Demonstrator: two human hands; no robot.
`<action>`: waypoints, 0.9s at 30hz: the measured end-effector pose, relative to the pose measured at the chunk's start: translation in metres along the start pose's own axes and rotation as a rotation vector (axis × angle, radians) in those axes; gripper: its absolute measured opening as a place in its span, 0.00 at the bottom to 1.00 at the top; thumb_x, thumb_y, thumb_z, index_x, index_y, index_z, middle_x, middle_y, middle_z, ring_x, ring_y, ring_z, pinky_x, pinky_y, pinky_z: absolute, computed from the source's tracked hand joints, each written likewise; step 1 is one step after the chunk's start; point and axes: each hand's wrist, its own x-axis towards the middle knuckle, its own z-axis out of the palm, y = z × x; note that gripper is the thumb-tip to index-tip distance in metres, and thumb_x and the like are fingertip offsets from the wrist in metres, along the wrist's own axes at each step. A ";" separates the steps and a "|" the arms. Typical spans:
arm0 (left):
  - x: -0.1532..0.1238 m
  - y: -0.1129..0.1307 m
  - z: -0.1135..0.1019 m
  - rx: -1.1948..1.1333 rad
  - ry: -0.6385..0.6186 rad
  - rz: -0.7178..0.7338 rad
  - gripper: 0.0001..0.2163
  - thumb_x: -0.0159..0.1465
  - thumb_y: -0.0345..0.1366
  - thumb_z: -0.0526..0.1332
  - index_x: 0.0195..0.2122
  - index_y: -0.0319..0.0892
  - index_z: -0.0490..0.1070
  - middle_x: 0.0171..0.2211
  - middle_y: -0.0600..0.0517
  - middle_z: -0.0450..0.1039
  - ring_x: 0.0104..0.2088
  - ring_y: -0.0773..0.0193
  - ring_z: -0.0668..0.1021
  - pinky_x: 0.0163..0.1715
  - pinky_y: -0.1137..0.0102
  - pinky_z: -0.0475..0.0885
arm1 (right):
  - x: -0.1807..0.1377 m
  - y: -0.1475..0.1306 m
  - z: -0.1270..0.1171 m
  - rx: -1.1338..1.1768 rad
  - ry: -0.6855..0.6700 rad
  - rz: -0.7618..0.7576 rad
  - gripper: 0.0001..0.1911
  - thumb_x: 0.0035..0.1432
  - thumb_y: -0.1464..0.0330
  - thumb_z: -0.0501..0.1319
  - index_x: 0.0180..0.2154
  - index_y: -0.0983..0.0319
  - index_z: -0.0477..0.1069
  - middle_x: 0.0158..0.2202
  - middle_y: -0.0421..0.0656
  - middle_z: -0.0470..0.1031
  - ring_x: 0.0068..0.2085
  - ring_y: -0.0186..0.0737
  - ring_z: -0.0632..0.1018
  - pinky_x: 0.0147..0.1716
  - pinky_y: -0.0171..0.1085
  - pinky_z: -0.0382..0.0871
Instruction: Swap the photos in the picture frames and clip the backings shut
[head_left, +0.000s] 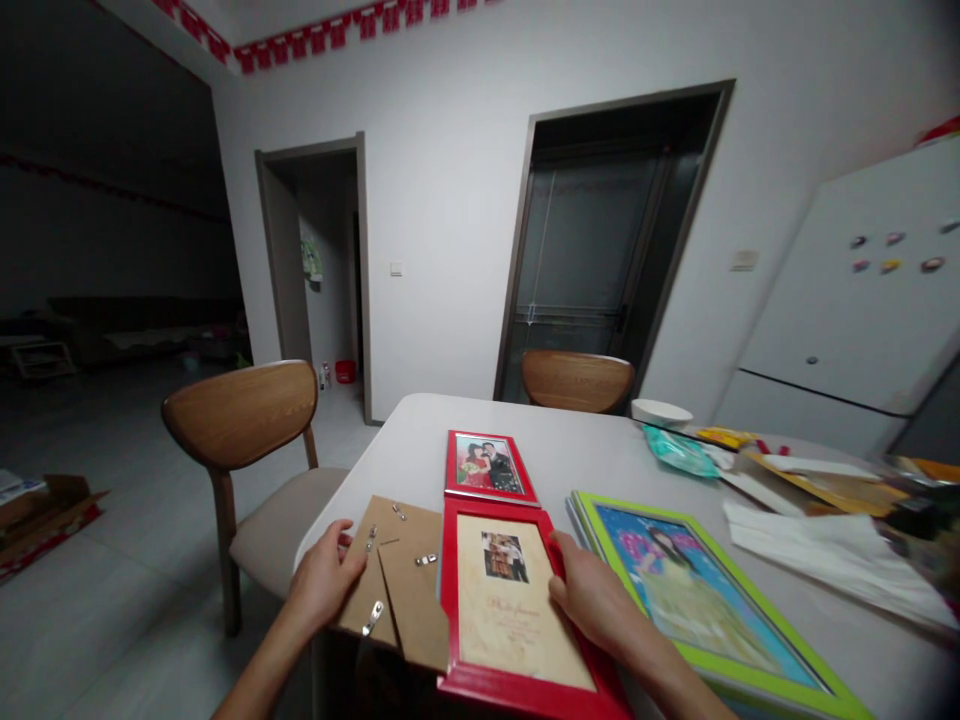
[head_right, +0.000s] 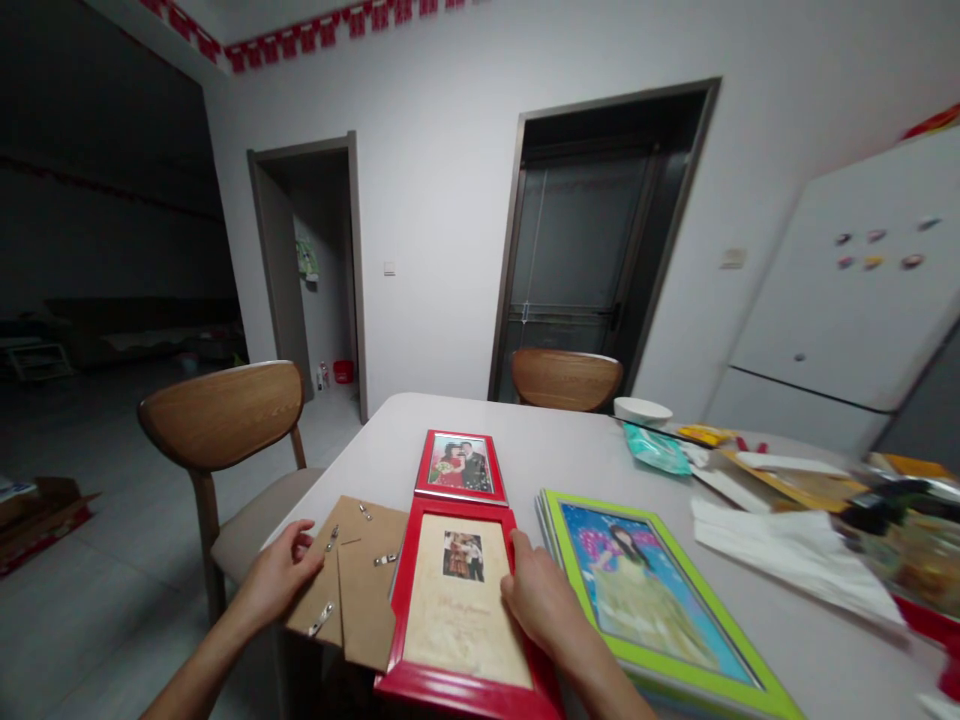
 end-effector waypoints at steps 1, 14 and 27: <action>-0.002 0.003 0.003 0.031 0.025 0.023 0.19 0.47 0.36 0.58 0.42 0.39 0.62 0.38 0.48 0.68 0.39 0.56 0.71 0.41 0.65 0.62 | 0.002 0.001 -0.002 0.037 0.026 0.018 0.25 0.43 0.75 0.50 0.48 0.69 0.58 0.37 0.53 0.71 0.37 0.43 0.73 0.35 0.36 0.61; -0.084 0.115 0.087 0.035 -0.411 0.425 0.32 0.48 0.38 0.61 0.54 0.38 0.53 0.57 0.45 0.50 0.55 0.52 0.55 0.54 0.61 0.52 | -0.018 -0.039 -0.050 1.094 -0.135 0.168 0.35 0.48 0.68 0.47 0.57 0.61 0.34 0.30 0.42 0.74 0.25 0.38 0.75 0.27 0.37 0.69; -0.063 0.088 0.051 -0.126 0.058 0.284 0.25 0.52 0.30 0.51 0.53 0.40 0.50 0.48 0.46 0.63 0.45 0.59 0.69 0.36 0.71 0.70 | -0.004 -0.001 -0.036 0.375 -0.032 0.008 0.27 0.42 0.72 0.50 0.49 0.65 0.60 0.38 0.47 0.73 0.37 0.41 0.74 0.36 0.37 0.65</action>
